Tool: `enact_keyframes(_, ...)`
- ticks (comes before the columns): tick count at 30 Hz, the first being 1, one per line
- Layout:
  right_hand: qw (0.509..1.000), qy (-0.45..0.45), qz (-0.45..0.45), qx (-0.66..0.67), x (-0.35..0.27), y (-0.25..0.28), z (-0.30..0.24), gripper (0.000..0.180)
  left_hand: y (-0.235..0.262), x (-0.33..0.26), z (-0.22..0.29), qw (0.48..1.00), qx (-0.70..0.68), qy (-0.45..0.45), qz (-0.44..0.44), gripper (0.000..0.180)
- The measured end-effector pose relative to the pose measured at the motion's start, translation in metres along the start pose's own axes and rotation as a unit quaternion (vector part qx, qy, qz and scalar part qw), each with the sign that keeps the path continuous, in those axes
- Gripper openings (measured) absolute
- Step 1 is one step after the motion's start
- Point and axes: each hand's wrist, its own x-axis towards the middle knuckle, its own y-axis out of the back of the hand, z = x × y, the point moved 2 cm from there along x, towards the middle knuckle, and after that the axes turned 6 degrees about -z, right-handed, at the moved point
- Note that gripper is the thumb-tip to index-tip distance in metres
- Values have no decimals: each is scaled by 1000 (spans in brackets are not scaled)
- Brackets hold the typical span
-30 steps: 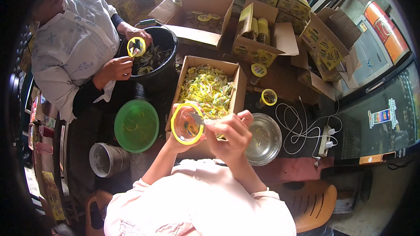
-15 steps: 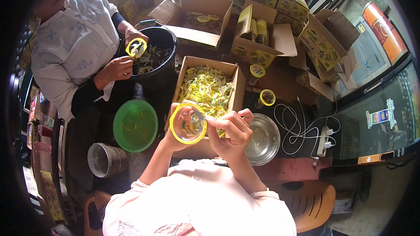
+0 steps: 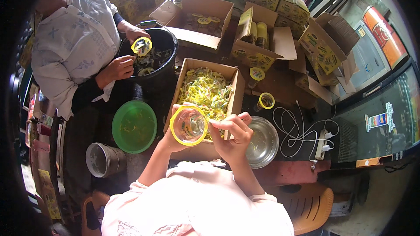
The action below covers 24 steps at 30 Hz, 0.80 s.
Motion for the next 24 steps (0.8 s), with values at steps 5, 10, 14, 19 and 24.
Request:
enact_keyframes(5, 1000, 26, 0, -11, 0, -2, -5, 16, 0, 0, 1, 1000, 10, -8, -5, 68)
enact_keyframes(10, 1000, 25, -7, -8, 2, -2, -2, 14, -1, -2, -4, 999, 16, 9, -34, 67)
enact_keyframes(14, 1000, 1, -21, 22, 4, 0, 8, 19, -4, 1, -1, 997, -66, 3, -36, 68)
enact_keyframes(19, 998, -12, -44, 36, 1, 3, 13, 19, -3, 6, -1, 998, -35, -36, -31, 70)
enact_keyframes(24, 999, -29, -16, 0, -5, 2, 10, 18, 0, 2, -4, 995, -103, -4, -13, 70)
